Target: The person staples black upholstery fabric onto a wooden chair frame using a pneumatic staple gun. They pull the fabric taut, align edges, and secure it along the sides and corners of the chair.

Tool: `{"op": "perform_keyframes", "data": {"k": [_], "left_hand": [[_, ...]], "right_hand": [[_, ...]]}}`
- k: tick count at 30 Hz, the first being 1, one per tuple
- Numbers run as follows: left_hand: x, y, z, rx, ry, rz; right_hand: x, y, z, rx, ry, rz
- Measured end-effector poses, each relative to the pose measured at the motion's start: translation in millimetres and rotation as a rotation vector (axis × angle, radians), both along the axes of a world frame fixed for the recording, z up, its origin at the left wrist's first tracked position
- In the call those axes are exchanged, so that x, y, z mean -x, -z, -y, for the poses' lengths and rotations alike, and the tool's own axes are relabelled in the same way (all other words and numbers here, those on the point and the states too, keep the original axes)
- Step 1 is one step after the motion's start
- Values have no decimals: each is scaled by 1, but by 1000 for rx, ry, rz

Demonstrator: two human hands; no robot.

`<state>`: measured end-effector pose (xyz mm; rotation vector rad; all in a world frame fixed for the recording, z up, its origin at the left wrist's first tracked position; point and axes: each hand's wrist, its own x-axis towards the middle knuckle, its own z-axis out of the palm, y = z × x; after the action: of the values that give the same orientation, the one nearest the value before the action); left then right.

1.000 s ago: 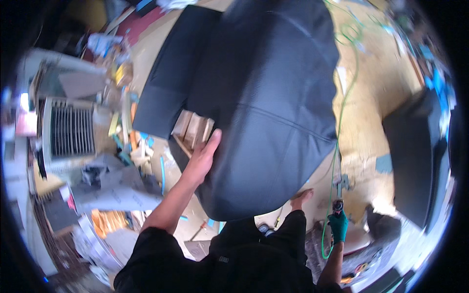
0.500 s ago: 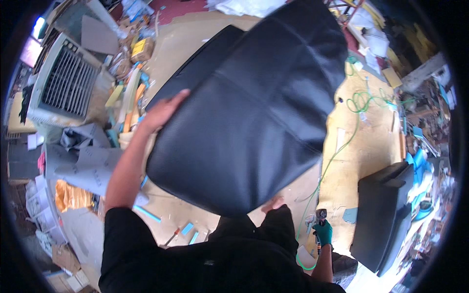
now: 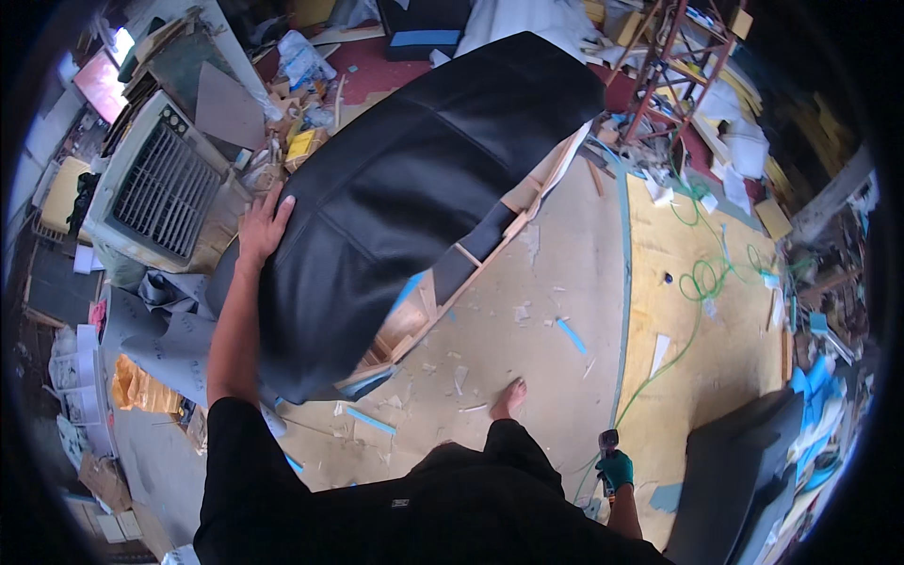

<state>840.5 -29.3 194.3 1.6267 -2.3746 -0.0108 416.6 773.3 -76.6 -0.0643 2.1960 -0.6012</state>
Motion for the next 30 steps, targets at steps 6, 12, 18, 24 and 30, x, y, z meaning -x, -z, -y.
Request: {"op": "perform_keyframes", "data": {"k": [6,12,18,24,30], "left_hand": [[-2,21,34,83,-176,111],[5,18,24,13,-154,69],[66,-16,-18,-133,155,-182],[179,-56,-88,-330,514,-6],[271,-49,-108,-115,232,-2]], "right_hand": [[123,-9,56,-32,-181,-13],[228,-36,161,113,-215,-144],[289,-129,316,439,-169,-176],[339,-251,465,627,-308,-208],[399,-309,637,816,-667,-322]]}}
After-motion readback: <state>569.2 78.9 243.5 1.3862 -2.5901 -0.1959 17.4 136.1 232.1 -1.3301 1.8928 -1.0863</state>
